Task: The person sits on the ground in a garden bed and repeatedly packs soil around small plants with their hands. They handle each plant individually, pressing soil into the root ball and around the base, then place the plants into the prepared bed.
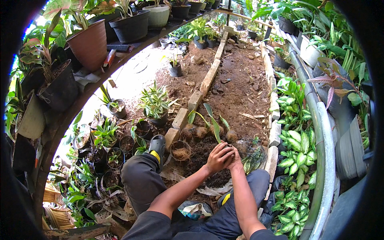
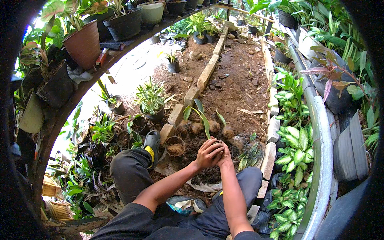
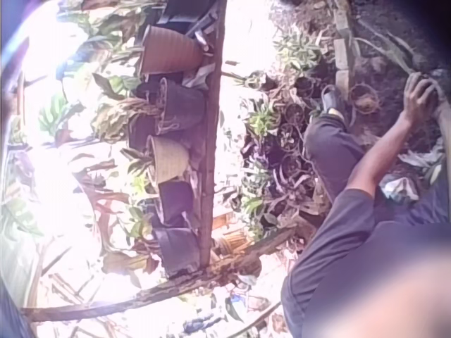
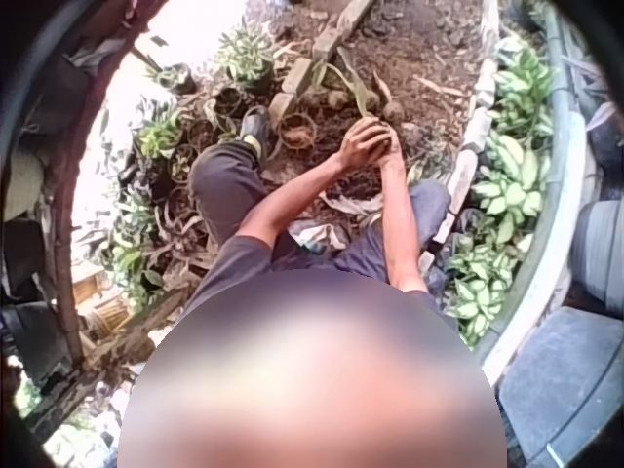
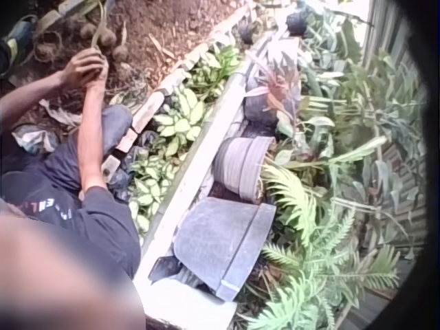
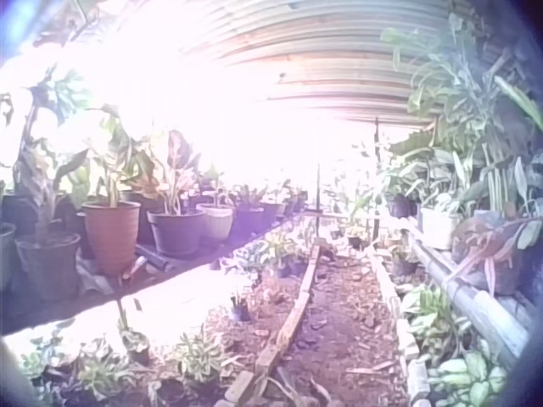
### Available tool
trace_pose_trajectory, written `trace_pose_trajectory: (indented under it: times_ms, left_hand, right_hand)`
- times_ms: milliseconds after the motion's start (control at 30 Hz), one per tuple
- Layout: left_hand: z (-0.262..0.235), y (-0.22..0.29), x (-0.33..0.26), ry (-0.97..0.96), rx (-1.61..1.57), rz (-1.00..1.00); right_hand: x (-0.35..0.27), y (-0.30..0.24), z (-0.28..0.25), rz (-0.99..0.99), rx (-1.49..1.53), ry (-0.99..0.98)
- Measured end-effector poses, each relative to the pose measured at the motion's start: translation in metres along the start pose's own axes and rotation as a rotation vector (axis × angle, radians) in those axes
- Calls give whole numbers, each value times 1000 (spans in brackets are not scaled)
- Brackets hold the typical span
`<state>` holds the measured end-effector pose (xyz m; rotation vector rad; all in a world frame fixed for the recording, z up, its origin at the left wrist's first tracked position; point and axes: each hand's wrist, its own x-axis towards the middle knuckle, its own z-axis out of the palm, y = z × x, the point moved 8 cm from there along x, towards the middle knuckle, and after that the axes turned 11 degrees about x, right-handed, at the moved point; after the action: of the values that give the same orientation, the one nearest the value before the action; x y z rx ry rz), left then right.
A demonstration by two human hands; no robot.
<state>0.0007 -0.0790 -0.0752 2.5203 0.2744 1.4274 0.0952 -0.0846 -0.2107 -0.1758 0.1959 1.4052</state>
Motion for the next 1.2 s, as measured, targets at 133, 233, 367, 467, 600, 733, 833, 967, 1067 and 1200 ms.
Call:
trace_pose_trajectory:
  times_ms: [133,233,367,467,600,733,833,967,1067,1200]
  left_hand:
    - [4,1,5,-78,77,-23]
    - [9,4,8,-158,142,-38]
    - [17,-3,16,-293,162,-119]
    - [19,-15,17,-240,-18,-422]
    - [49,-31,8,-225,-603,-1007]
    - [61,-32,8,-270,-900,-1199]
    - [63,-31,4,-215,-920,-1255]
    - [63,-37,0,-78,-844,-1276]
    - [65,-36,0,-105,-834,-1231]
    - [68,-36,-7,-209,-791,-1279]
  right_hand:
    - [-4,-4,11,33,-33,-171]
    - [-5,-17,6,-77,-136,-105]
    - [-8,-31,13,-270,-137,69]
    - [-20,-48,30,-579,-245,254]
    - [-47,-53,67,-910,-698,381]
    - [-53,-50,85,-990,-814,365]
    - [-55,-48,96,-1088,-919,306]
    - [-54,-43,91,-1065,-912,318]
    - [-58,-42,89,-1099,-930,359]
    - [-61,-41,88,-1100,-936,406]
